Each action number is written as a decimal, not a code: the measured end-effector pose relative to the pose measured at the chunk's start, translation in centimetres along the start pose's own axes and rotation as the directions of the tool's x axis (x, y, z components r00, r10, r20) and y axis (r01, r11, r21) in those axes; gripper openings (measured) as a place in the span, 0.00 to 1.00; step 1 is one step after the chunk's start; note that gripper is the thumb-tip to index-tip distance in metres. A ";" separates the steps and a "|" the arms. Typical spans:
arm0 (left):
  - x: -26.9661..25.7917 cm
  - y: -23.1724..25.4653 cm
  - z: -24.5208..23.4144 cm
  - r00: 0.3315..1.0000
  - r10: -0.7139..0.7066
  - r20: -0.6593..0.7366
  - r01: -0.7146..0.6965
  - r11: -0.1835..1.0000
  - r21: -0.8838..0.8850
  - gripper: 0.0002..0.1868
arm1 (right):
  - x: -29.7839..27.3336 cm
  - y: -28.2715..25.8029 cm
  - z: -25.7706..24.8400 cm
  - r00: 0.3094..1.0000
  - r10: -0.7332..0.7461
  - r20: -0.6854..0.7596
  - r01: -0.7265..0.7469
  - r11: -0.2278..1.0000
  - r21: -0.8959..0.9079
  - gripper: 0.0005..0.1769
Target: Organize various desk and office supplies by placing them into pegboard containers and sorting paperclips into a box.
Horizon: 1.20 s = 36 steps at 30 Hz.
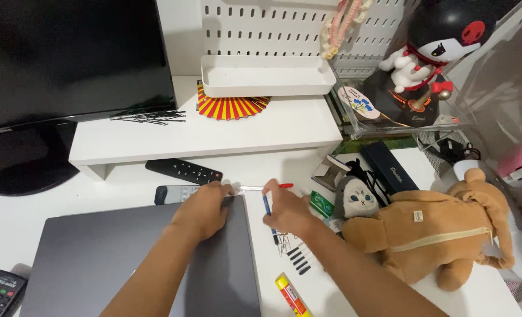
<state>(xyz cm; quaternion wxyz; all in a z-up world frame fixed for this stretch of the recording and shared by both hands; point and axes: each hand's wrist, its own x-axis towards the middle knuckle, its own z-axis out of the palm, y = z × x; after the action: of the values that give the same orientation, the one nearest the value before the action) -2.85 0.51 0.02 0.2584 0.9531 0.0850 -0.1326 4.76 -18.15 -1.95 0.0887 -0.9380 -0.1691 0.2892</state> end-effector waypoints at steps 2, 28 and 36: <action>-0.5 0.6 -0.6 0.999 -0.028 0.019 0.028 1.000 0.000 0.22 | 1.0 1.3 1.0 0.999 -0.002 -0.046 0.003 1.000 0.009 0.28; 3.1 12.9 -9.4 0.941 0.282 -0.189 -0.308 0.943 -0.125 0.19 | -1.5 8.2 -16.2 0.906 -0.314 -0.284 0.411 0.496 0.765 0.18; 3.1 20.0 -11.9 0.873 0.403 -0.274 -0.435 0.898 -0.067 0.10 | -5.4 10.1 -23.5 0.888 -0.266 -0.376 0.460 0.472 0.752 0.12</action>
<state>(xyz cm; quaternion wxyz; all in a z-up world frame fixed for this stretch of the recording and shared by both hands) 7.19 -10.11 18.39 0.3277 0.9395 -0.0833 0.0553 16.65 -31.12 17.34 0.5930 -0.7514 -0.1997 0.2093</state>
